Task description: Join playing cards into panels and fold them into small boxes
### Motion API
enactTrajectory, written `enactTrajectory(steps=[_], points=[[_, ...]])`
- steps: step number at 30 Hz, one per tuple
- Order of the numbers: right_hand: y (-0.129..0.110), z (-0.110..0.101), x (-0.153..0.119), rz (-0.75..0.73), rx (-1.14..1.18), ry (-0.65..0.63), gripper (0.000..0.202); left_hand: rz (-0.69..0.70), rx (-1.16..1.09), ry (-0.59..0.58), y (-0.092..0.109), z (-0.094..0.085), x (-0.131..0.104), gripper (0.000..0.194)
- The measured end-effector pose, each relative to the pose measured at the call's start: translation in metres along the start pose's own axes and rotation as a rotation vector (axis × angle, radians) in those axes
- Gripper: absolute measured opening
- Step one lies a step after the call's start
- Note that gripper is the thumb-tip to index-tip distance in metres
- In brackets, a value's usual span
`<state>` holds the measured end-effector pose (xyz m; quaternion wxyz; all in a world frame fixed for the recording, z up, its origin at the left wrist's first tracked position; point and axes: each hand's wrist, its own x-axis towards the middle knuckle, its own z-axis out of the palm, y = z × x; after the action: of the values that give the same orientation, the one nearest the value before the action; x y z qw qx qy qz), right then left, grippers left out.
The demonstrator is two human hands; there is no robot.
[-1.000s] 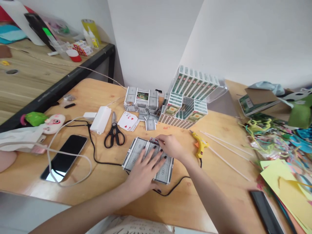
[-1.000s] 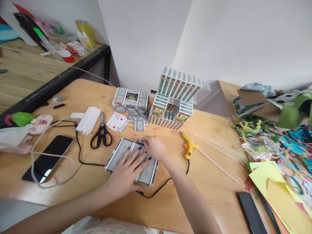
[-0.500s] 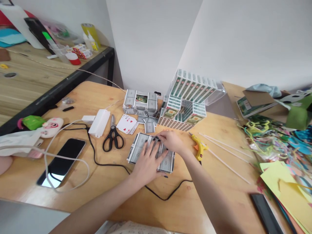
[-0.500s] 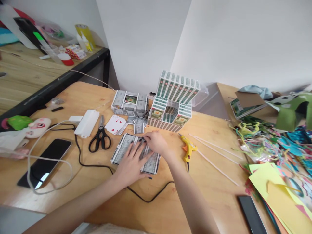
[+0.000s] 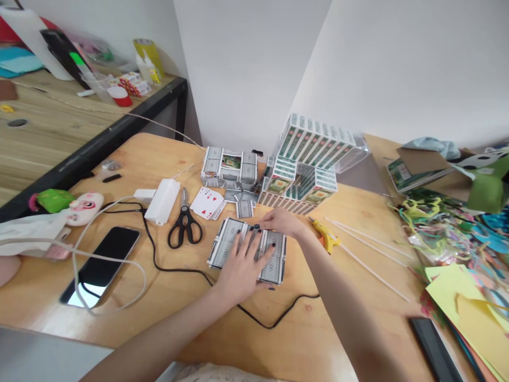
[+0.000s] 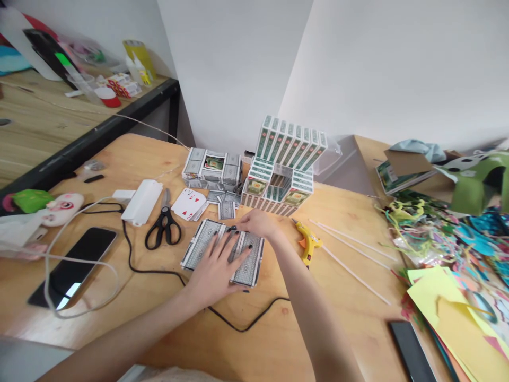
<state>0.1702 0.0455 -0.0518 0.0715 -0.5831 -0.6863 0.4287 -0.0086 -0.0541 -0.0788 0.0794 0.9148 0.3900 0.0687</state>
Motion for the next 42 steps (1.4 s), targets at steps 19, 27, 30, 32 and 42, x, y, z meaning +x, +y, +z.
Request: enactTrajectory(steps=[19, 27, 30, 32, 42], points=[[-0.029, 0.001, 0.003, 0.078, -0.119, 0.024, 0.025, 0.012, 0.038, -0.005, -0.001, 0.002, 0.0, 0.083], [-0.021, -0.003, 0.012, 0.13, -0.1, -0.02, 0.026, 0.016, 0.063, 0.013, -0.002, 0.003, 0.0, 0.081], [-0.018, -0.003, 0.013, 0.14, -0.093, -0.026, 0.026, 0.011, 0.061, 0.027, -0.002, 0.005, -0.001, 0.081], [-0.019, -0.003, 0.013, 0.147, -0.097, -0.021, 0.026, 0.012, 0.059, 0.037, -0.002, 0.006, -0.001, 0.081], [-0.026, 0.0, 0.01, 0.131, -0.153, 0.02, 0.025, 0.018, 0.06, 0.09, -0.002, 0.008, -0.002, 0.08]])
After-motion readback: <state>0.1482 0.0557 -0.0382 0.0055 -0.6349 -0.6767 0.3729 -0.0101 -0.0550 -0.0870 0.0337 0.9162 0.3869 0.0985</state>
